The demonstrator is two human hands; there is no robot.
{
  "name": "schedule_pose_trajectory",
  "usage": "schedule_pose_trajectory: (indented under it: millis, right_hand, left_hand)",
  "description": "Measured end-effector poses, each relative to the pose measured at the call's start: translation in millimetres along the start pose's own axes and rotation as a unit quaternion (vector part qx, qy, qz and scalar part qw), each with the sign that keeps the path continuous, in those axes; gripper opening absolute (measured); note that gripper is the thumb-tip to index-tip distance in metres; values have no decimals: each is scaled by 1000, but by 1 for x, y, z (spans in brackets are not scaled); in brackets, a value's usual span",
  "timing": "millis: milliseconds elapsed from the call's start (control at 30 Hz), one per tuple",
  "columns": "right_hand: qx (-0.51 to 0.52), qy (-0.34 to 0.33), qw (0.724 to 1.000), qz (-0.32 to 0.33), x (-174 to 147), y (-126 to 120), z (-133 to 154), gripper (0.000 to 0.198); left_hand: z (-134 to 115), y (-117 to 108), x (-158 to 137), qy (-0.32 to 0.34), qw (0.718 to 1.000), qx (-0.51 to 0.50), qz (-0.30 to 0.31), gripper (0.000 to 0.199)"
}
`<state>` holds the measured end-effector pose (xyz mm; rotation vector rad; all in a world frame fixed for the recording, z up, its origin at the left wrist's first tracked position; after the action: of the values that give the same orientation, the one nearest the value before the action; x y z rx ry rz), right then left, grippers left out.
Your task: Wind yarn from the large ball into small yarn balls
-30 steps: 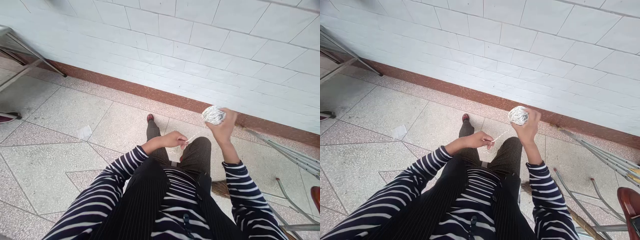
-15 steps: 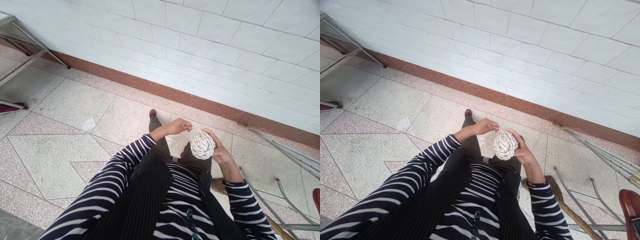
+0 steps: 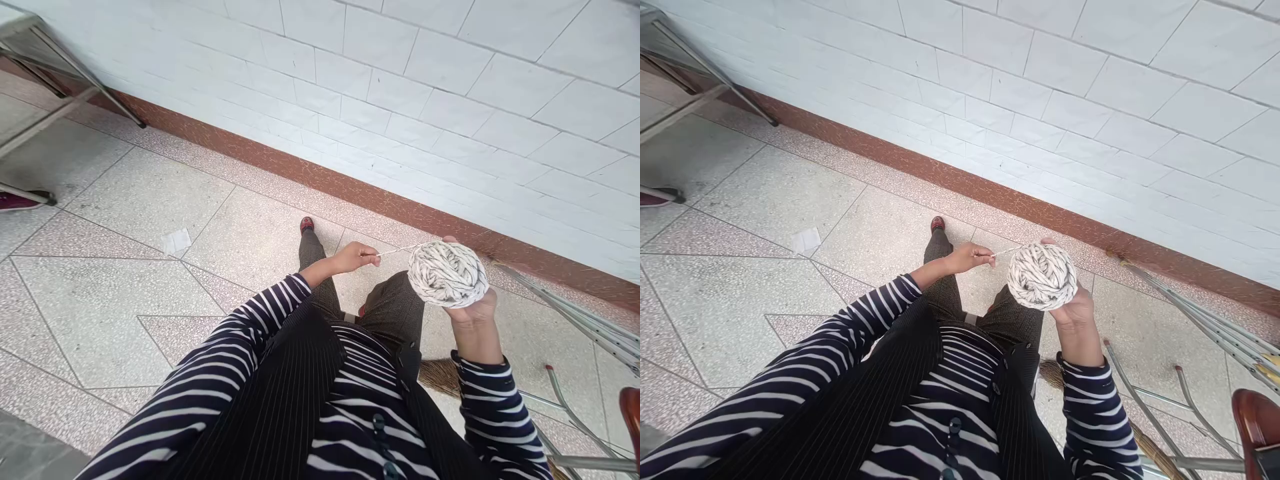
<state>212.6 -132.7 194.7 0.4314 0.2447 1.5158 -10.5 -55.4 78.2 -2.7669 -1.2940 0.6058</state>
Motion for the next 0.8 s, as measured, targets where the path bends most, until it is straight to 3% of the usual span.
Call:
schedule_pose_trajectory:
  millis: [200, 433, 633, 800]
  right_hand:
    - [24, -22, 999, -11, 5, 6, 17, 80]
    - [21, -26, 999, -22, 7, 10, 26, 76]
    - [-57, -81, 995, -3, 9, 10, 41, 64]
    - [-101, -119, 988, -15, 4, 15, 59, 66]
  left_hand:
    - [-5, 0, 2, 35, 992, -116, 33, 23]
    - [9, 0, 13, 28, 980, -197, -15, 30]
    - [17, -11, 3, 18, 999, -18, -37, 39]
    - [44, -30, 7, -56, 989, 93, -99, 33]
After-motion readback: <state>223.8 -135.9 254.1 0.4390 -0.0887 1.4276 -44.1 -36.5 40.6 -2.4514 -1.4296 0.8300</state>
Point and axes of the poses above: each hand's wrist, its own x-axis towards the middle knuckle, its own y-axis out of the palm, z = x × y, the point moved 2 cm from there along x, towards the middle knuckle, and after that the axes turned 14 degrees about -y, right-handed, at the moved point
